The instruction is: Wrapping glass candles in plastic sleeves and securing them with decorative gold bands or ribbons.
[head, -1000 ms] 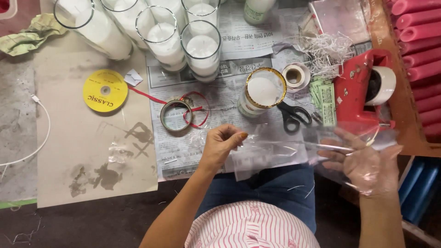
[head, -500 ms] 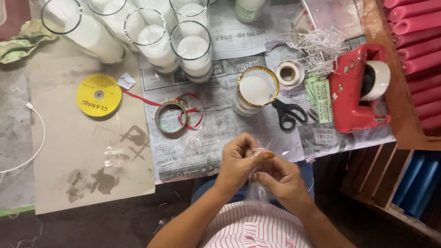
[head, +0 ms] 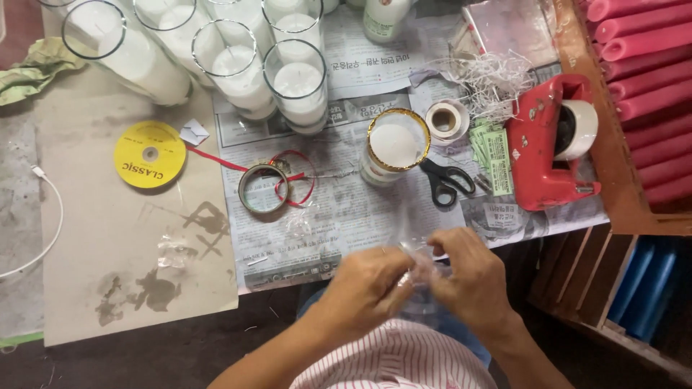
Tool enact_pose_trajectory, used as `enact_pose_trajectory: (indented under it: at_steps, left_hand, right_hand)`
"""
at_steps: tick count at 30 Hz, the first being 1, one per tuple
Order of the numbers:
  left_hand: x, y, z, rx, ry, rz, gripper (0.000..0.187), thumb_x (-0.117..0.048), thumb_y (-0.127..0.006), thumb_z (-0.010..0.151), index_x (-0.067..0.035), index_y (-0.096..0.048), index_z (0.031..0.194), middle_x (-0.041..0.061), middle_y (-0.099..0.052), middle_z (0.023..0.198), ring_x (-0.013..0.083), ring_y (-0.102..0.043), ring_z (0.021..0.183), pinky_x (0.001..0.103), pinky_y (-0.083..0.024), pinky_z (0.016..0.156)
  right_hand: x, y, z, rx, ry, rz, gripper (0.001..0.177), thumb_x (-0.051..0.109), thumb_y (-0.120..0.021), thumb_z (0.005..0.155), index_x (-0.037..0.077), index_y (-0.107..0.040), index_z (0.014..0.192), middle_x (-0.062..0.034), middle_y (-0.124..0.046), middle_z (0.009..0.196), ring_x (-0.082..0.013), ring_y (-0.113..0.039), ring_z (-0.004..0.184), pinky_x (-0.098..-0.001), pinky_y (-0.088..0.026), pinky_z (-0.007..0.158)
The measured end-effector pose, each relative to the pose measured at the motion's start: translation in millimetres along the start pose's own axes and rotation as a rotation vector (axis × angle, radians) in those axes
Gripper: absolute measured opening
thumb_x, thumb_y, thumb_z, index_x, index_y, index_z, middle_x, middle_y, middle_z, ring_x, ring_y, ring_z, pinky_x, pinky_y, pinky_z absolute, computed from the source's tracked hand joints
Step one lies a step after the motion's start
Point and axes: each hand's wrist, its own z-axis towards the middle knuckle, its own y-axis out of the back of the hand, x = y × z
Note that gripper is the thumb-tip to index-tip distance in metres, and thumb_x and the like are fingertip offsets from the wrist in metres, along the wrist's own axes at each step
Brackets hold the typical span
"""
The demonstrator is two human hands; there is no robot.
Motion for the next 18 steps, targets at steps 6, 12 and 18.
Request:
enact_pose_trajectory:
  at_steps: [6,12,18]
  left_hand:
    - [20,-63,-21,0.279,0.288,-1.354,0.028,-0.022,-0.056,0.111,-0.001,-0.069,0.097,0.01,-0.072,0.098,0.0177,-0.071,0.095,0.028,-0.055,0.094]
    - [63,-37,-17,-0.259,0.215,0.008,0.041,-0.011,-0.08,0.089,-0.012,-0.042,0.073,0.002,-0.048,0.062,0.0154,-0.042,0.056,0.035,-0.035,0.052]
    - [86,-24,16,-0.568,0.161,0.156,0.058,-0.023,-0.092,0.08,-0.015,-0.035,0.071,-0.004,-0.038,0.062,0.0106,-0.029,0.058,0.031,-0.03,0.051]
  right_hand:
    - [-32,-23,5,0.065,-0.581,0.724,0.019,0.003,-0.074,0.086,0.009,-0.063,0.1,-0.0021,-0.064,0.091,-0.0108,-0.062,0.082,-0.0222,-0.052,0.072]
    - [-22,-8,5,-0.127,-0.142,0.263,0.012,-0.001,-0.075,0.09,0.006,-0.067,0.094,-0.0098,-0.073,0.099,-0.0197,-0.072,0.09,-0.0288,-0.058,0.081]
    - [44,-22,-11,0.295,-0.435,1.511,0.02,-0.011,-0.075,0.084,0.002,-0.062,0.078,-0.0137,-0.074,0.087,-0.0255,-0.078,0.083,-0.0375,-0.069,0.08]
